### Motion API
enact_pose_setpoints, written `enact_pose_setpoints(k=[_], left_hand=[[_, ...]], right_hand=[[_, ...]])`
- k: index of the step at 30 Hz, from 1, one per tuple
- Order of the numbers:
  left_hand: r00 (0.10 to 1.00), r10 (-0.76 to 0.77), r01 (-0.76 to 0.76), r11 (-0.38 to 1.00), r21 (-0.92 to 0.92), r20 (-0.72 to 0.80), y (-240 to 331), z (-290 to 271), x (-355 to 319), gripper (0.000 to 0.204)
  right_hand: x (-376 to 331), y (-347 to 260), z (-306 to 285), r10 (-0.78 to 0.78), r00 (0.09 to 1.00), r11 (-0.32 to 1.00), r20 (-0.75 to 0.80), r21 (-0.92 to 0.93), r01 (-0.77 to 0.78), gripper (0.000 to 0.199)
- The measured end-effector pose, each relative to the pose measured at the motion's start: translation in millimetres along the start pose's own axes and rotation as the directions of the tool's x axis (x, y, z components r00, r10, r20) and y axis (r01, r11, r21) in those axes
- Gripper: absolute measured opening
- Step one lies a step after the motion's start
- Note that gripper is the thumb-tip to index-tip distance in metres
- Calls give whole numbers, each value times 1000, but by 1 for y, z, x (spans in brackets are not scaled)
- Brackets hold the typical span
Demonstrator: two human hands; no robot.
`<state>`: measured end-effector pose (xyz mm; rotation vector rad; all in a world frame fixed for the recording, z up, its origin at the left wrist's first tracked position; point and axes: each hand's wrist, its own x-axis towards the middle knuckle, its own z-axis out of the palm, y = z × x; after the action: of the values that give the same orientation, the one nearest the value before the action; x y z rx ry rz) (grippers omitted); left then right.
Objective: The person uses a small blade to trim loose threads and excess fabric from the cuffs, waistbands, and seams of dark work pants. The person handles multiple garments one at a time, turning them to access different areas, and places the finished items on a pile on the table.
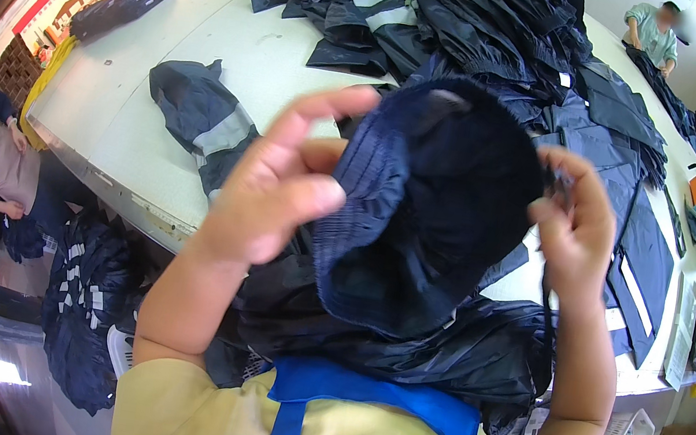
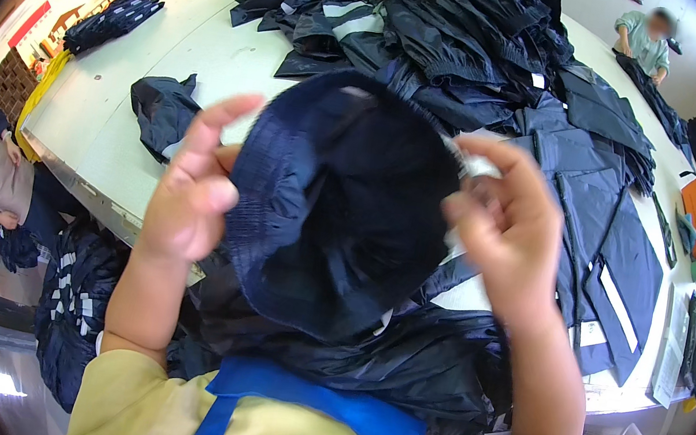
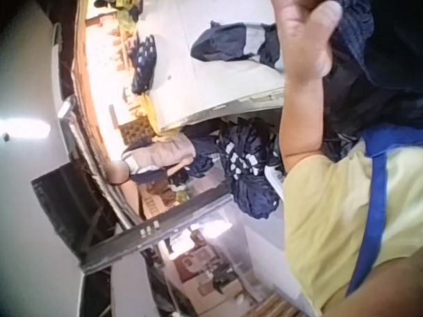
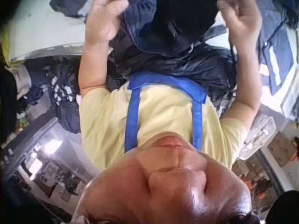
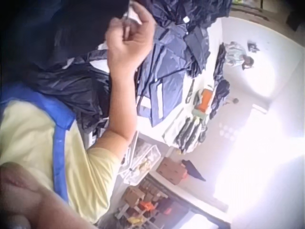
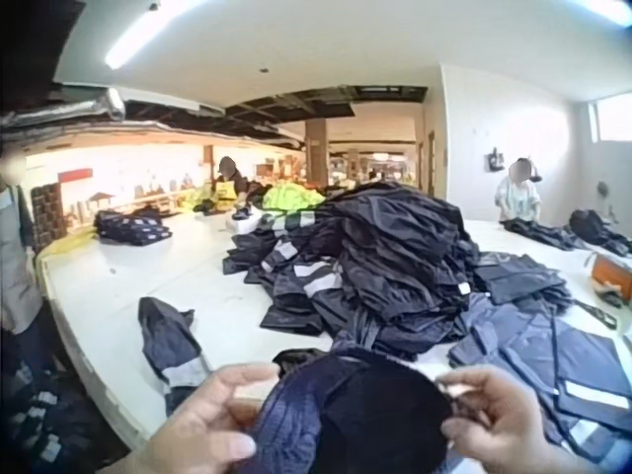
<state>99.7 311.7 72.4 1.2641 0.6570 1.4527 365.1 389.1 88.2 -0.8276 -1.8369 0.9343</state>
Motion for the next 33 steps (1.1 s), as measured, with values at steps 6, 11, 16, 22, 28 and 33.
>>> enact_pose_setpoints(k=[6, 11, 16, 22, 28, 33], left_hand=[[982, -179, 184, 837, 515, -61, 7, -44, 32, 70], [900, -434, 274, 491, 827, -40, -47, -89, 85, 69], [934, -354, 253, 581, 774, -39, -46, -71, 99, 71], [999, -8, 6, 998, 69, 37, 37, -50, 46, 62], [625, -483, -206, 656, 726, 613, 21, -27, 38, 42], [800, -597, 245, 400, 883, 49, 15, -56, 79, 50]], right_hand=[[-33, -16, 75, -591, 660, 765, 465, 61, 642, 48], [-38, -28, 118, -657, 573, 736, 489, 254, 627, 46], [-13, -26, 102, -541, 718, 840, 439, 241, 485, 25], [59, 43, 42, 440, 898, 635, 2, 707, -312, 24], [75, 76, 51, 403, 900, 725, -167, 658, -203, 21], [42, 62, 50, 143, 974, 980, -176, 160, -115, 36]])
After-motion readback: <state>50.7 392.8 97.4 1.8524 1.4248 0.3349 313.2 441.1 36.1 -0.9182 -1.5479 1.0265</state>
